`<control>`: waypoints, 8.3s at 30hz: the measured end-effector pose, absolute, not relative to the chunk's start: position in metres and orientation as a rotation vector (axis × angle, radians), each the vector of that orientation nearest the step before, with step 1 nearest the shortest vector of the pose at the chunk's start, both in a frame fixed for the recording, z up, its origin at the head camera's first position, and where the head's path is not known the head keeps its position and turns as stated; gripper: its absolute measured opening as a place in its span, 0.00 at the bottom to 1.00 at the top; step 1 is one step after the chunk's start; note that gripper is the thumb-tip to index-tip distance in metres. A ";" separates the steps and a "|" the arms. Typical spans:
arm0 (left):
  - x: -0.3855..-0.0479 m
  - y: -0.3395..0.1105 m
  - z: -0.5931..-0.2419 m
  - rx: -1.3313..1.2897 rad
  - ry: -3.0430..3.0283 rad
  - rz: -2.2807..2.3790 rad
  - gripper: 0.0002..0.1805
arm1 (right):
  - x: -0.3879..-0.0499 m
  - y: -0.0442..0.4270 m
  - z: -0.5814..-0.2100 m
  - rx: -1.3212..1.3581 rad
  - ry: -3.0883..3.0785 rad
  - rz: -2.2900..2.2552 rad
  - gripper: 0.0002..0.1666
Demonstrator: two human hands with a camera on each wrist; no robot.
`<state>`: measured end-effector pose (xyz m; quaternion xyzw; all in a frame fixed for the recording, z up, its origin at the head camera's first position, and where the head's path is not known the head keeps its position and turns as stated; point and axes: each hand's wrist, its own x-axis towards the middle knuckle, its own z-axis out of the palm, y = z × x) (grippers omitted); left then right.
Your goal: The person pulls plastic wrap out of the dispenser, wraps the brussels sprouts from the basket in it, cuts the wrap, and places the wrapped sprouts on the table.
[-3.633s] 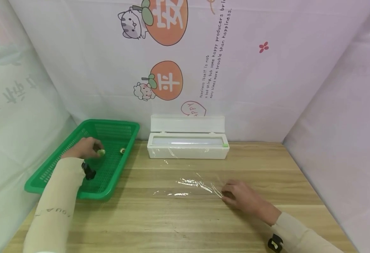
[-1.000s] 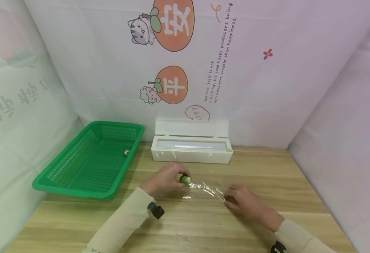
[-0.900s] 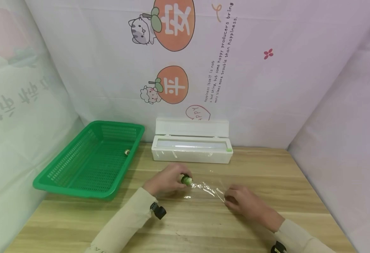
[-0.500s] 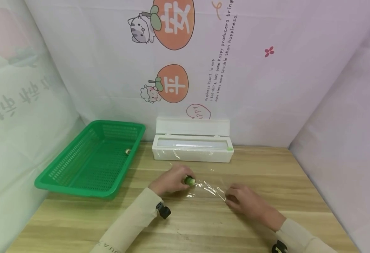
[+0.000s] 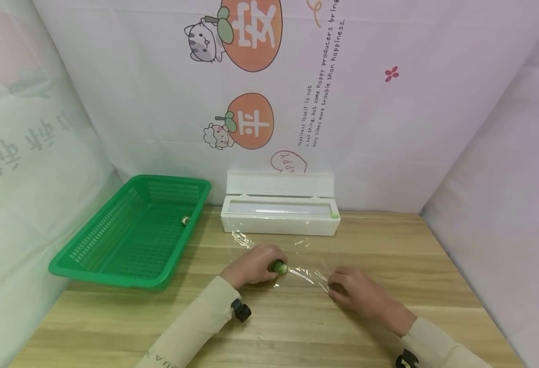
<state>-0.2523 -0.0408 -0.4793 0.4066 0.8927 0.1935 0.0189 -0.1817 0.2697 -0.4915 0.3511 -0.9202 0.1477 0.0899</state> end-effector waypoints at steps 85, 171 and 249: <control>-0.218 -0.154 -0.488 1.245 2.858 0.613 0.04 | -0.195 0.257 -0.485 1.393 -2.604 0.245 0.07; -0.226 -0.087 -0.465 1.343 3.030 0.763 0.10 | -0.256 0.253 -0.467 1.006 -2.948 0.498 0.07; -0.256 -0.048 -0.484 1.027 2.911 0.884 0.20 | -0.262 0.165 -0.481 1.111 -2.743 0.734 0.11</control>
